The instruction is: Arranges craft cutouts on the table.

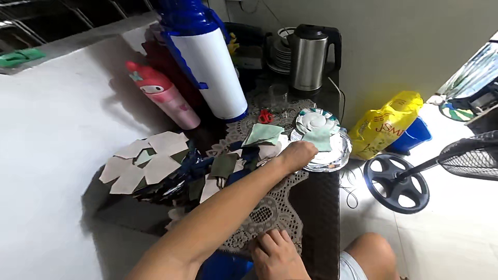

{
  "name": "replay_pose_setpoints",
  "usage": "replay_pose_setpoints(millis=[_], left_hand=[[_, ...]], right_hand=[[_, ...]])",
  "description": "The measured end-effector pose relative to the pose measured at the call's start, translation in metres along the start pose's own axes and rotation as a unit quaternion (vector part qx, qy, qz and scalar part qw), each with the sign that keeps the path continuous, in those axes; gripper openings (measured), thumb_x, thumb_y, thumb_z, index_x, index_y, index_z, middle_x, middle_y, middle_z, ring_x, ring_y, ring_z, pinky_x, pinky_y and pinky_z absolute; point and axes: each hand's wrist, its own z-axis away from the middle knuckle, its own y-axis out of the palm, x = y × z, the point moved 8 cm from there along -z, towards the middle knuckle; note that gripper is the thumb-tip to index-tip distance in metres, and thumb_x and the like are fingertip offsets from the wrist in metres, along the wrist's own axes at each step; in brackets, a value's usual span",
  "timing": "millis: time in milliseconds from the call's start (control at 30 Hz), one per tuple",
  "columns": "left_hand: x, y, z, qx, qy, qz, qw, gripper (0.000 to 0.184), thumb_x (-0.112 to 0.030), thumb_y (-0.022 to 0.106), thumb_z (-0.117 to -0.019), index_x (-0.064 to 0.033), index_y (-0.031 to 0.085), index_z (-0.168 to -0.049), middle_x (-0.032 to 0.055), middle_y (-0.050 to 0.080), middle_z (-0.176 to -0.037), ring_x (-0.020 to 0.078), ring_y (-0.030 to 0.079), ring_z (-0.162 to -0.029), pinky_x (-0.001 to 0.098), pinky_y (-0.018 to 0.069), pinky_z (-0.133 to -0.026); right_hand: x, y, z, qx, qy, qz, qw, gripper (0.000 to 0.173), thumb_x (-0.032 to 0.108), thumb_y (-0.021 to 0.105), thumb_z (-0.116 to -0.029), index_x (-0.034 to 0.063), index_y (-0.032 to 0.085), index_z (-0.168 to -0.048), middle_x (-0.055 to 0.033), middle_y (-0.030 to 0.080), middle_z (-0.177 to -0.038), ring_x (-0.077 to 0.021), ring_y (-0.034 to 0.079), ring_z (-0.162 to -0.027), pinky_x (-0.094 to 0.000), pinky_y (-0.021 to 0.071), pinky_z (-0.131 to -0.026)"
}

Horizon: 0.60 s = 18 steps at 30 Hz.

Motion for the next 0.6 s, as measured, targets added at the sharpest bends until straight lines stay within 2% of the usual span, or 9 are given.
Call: replay_pose_setpoints(millis=[100, 200, 367, 500, 600], left_hand=[[-0.002, 0.009, -0.015, 0.065, -0.004, -0.031, 0.997, 0.027, -0.012, 0.052, -0.1058, 0.005, 0.069, -0.118, 0.0236, 0.069, -0.117, 0.0402, 0.066, -0.113, 0.0562, 0.0507, -0.098], [0.001, 0.016, -0.021, 0.072, 0.003, -0.049, 0.996, 0.023, -0.01, 0.054, -0.1042, 0.006, 0.07, -0.109, 0.0243, 0.069, -0.109, 0.0419, 0.067, -0.106, 0.0579, 0.0524, -0.092], [-0.004, 0.017, -0.024, 0.084, 0.011, -0.094, 0.992, 0.024, -0.009, 0.052, -0.1048, 0.0067, 0.07, -0.104, 0.0242, 0.07, -0.106, 0.0419, 0.068, -0.102, 0.0574, 0.0537, -0.087], [-0.017, 0.02, -0.022, 0.108, -0.006, -0.137, 0.985, 0.021, -0.005, 0.052, -0.1029, 0.0065, 0.067, -0.111, 0.0243, 0.069, -0.107, 0.0421, 0.069, -0.101, 0.0572, 0.0545, -0.083], [-0.014, 0.016, -0.02, 0.061, -0.066, -0.095, 0.991, 0.022, -0.007, 0.052, -0.1027, 0.0042, 0.067, -0.116, 0.0242, 0.069, -0.11, 0.0431, 0.068, -0.103, 0.0596, 0.0533, -0.084]], right_hand=[[0.0, 0.0, 0.0, -0.004, 0.001, -0.008, 1.0, 0.015, 0.012, 0.063, -0.0917, 0.0155, 0.078, -0.093, -0.0022, 0.072, -0.098, -0.0201, 0.068, -0.093, -0.034, 0.0549, -0.076], [0.0, 0.0, 0.0, -0.002, -0.003, -0.014, 1.0, 0.016, 0.012, 0.062, -0.0926, 0.0148, 0.077, -0.093, -0.0022, 0.072, -0.097, -0.02, 0.068, -0.093, -0.0335, 0.0544, -0.075], [0.0, -0.001, 0.0, -0.004, -0.003, -0.024, 1.0, 0.015, 0.011, 0.062, -0.093, 0.0138, 0.077, -0.092, -0.0023, 0.071, -0.096, -0.0199, 0.067, -0.093, -0.0336, 0.0539, -0.074], [0.0, 0.0, 0.0, -0.006, -0.004, -0.028, 1.0, 0.016, 0.011, 0.061, -0.0935, 0.0135, 0.077, -0.092, -0.0026, 0.071, -0.096, -0.0203, 0.067, -0.093, -0.0339, 0.0538, -0.075], [0.0, -0.001, 0.0, -0.012, -0.004, -0.041, 0.999, 0.015, 0.01, 0.062, -0.0925, 0.0121, 0.077, -0.09, -0.004, 0.071, -0.096, -0.0218, 0.067, -0.092, -0.0354, 0.0544, -0.074]])
